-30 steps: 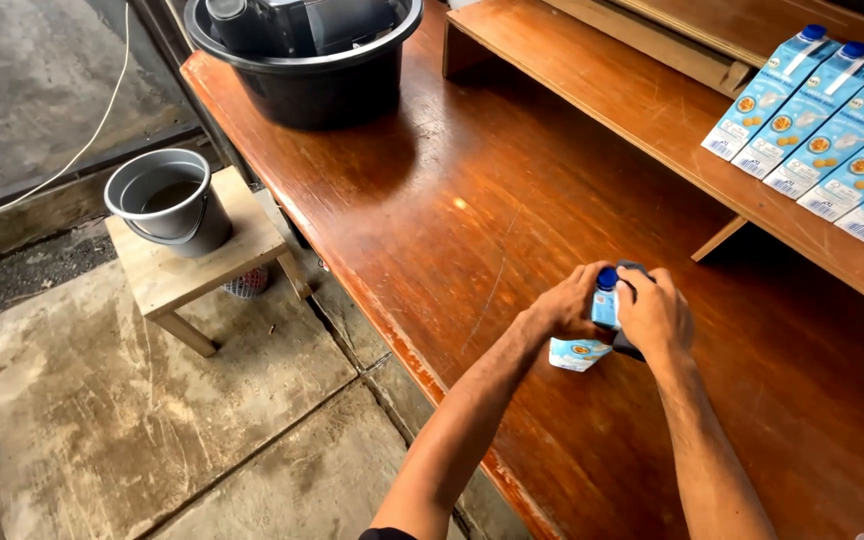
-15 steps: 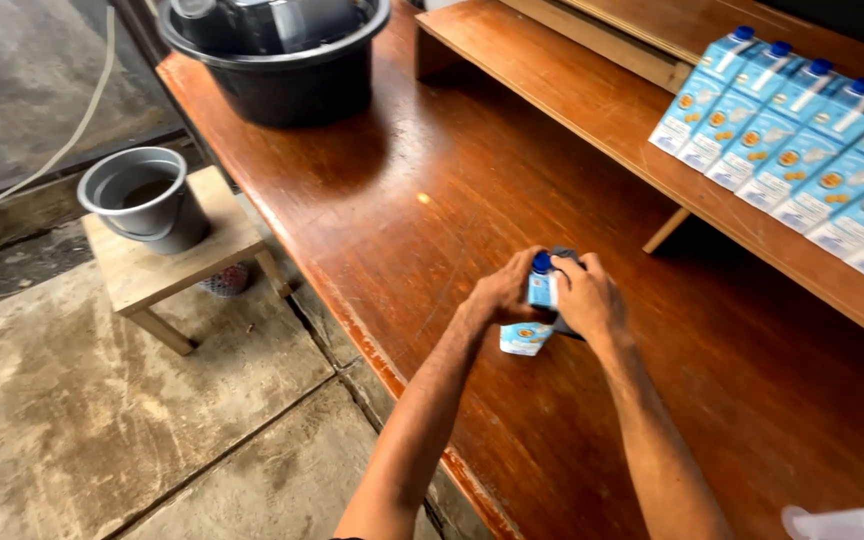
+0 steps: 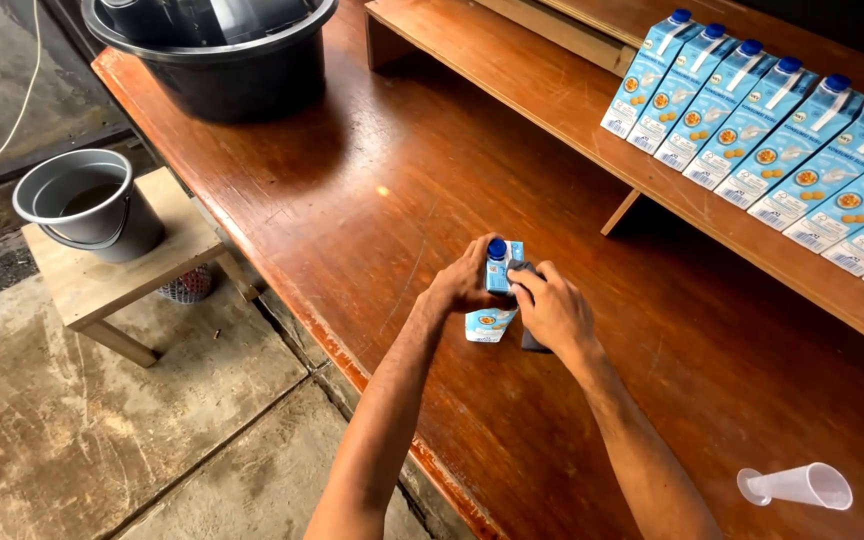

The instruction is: Wiping down milk cartons and syrup bottles with a cleaning cloth in a coffee shop prep area.

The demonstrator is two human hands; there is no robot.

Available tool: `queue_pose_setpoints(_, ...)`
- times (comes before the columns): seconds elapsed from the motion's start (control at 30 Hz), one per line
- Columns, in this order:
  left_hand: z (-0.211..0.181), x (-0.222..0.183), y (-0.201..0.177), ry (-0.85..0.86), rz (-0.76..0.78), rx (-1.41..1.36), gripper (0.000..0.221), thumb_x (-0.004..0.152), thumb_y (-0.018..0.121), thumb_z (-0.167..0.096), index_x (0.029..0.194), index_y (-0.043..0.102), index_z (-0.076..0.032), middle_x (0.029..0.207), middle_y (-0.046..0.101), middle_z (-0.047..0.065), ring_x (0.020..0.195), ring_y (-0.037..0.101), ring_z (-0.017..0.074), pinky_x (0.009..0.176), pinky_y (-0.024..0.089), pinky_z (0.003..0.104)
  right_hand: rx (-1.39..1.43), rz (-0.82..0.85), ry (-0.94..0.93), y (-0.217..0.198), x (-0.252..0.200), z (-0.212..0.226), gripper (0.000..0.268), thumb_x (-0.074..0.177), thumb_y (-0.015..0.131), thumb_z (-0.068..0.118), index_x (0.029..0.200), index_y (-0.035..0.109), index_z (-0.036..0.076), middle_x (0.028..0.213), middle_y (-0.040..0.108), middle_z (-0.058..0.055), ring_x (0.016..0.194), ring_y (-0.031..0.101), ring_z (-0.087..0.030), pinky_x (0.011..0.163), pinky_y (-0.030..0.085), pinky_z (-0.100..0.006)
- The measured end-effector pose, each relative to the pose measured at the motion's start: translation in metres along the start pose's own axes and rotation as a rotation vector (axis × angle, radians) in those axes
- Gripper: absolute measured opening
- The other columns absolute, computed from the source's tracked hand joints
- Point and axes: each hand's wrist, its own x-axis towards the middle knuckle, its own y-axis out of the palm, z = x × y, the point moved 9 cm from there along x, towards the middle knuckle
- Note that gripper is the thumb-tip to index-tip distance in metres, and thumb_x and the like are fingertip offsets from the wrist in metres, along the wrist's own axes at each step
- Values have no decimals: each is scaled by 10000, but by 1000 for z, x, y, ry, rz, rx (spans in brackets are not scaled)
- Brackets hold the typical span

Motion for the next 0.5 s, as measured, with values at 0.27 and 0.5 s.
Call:
queue_pose_setpoints(0.27, 3, 1, 3, 15, -31, -28, 1131, 616, 900, -517, 1480, 211, -272, 1401, 436, 185, 1241, 579, 504, 1136, 451, 619, 56, 1, 98, 18, 66, -21, 216, 964, 605, 344, 1137, 735, 334, 1143, 639, -58, 998, 706, -399, 845, 599, -517)
queue_pose_setpoints(0.5, -21, -20, -12, -6, -37, 7, 1103, 643, 878, -506, 1481, 210, -247, 1419, 428, 186, 1289, 559, 475, 1147, 453, 590, 110, 53, 43, 20, 83, -19, 253, 983, 581, 331, 1182, 736, 316, 1219, 649, -71, 1087, 674, -417, 912, 580, -527)
